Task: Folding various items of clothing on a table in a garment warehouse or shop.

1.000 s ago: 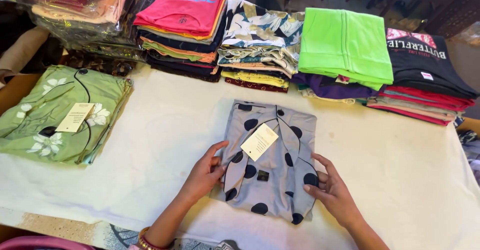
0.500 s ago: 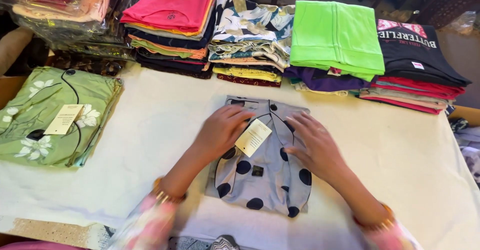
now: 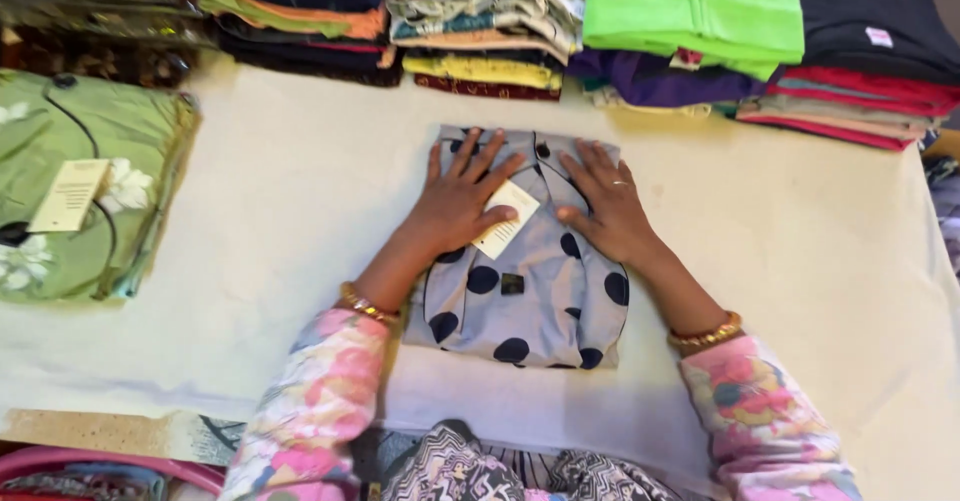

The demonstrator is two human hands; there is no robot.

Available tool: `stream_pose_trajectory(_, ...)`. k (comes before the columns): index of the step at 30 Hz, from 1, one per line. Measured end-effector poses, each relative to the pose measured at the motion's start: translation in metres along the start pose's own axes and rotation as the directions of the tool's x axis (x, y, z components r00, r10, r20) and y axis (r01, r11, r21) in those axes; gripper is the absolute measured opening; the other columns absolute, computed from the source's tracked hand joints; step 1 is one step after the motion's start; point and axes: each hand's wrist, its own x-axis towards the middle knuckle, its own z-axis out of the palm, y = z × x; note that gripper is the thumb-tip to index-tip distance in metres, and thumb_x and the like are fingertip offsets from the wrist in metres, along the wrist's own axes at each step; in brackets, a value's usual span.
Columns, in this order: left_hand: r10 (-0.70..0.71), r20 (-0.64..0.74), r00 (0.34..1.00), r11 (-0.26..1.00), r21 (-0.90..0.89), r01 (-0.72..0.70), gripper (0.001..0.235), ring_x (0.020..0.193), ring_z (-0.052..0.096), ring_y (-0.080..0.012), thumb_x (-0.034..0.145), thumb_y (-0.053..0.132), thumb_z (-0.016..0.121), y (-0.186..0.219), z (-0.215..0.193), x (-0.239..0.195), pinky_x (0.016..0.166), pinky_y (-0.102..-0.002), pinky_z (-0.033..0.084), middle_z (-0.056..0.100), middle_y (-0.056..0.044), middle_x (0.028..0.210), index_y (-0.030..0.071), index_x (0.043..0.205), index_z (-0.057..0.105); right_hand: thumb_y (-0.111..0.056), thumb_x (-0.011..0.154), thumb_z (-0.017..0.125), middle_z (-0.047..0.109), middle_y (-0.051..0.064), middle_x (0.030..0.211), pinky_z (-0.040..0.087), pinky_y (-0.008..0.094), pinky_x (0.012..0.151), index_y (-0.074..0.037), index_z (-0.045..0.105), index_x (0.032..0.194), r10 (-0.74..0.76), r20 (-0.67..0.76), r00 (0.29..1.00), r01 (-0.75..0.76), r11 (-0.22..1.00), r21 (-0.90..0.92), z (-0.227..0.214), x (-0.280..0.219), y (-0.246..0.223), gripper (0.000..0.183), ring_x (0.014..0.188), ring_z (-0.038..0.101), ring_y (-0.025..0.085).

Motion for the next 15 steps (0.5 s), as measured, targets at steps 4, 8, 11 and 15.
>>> stream_pose_trajectory(4,-0.023,0.065,0.998,0.996,-0.088,0.028,0.079,0.157,0.003,-0.0352,0.097,0.064,0.049,-0.002,-0.004,-0.053,0.119,-0.066,0.002,0.01,-0.004,0.17,0.028,0.162,0.022,-0.046,0.094,0.068,0.024,0.023,0.166,0.022,0.053,0.124,-0.013,0.041,0.156,0.042,-0.118,0.992,-0.006,0.957,0.291,-0.012,-0.059,-0.008,0.076,0.155,0.02,0.042)
stream_pose_trajectory(8,-0.082,-0.026,0.996,0.993,-0.082,0.08,0.07,0.154,0.013,-0.0374,0.097,0.047,0.057,0.0,-0.014,-0.108,0.12,-0.059,0.011,0.018,-0.012,0.168,0.025,0.159,0.033,-0.031,0.083,0.077,0.036,0.025,0.16,0.028,0.049,0.118,-0.011,0.047,0.15,0.138,-0.071,0.988,-0.116,0.96,0.256,-0.033,-0.101,-0.031,0.076,0.146,0.032,0.044)
stream_pose_trajectory(11,-0.192,-0.157,0.969,0.962,-0.226,0.154,0.066,0.148,0.029,-0.0379,0.094,0.028,0.066,0.01,-0.018,-0.124,0.119,-0.053,0.026,0.029,-0.017,0.164,0.021,0.155,0.042,-0.025,0.084,0.077,0.045,0.021,0.157,0.035,0.047,0.114,-0.011,0.049,0.149,0.193,-0.033,0.981,-0.176,0.944,0.28,-0.047,-0.112,-0.049,0.072,0.137,0.042,0.039)
stream_pose_trajectory(15,-0.417,-0.182,0.891,0.796,-0.545,0.261,0.072,0.129,0.055,-0.0306,0.086,0.005,0.073,0.03,-0.041,-0.118,0.1,-0.039,0.053,0.047,-0.017,0.151,0.016,0.152,0.045,-0.022,0.083,0.078,0.059,0.016,0.135,0.05,0.04,0.097,-0.013,0.042,0.153,0.36,0.104,0.927,-0.373,0.862,0.343,-0.056,-0.107,-0.069,0.08,0.113,0.057,0.031)
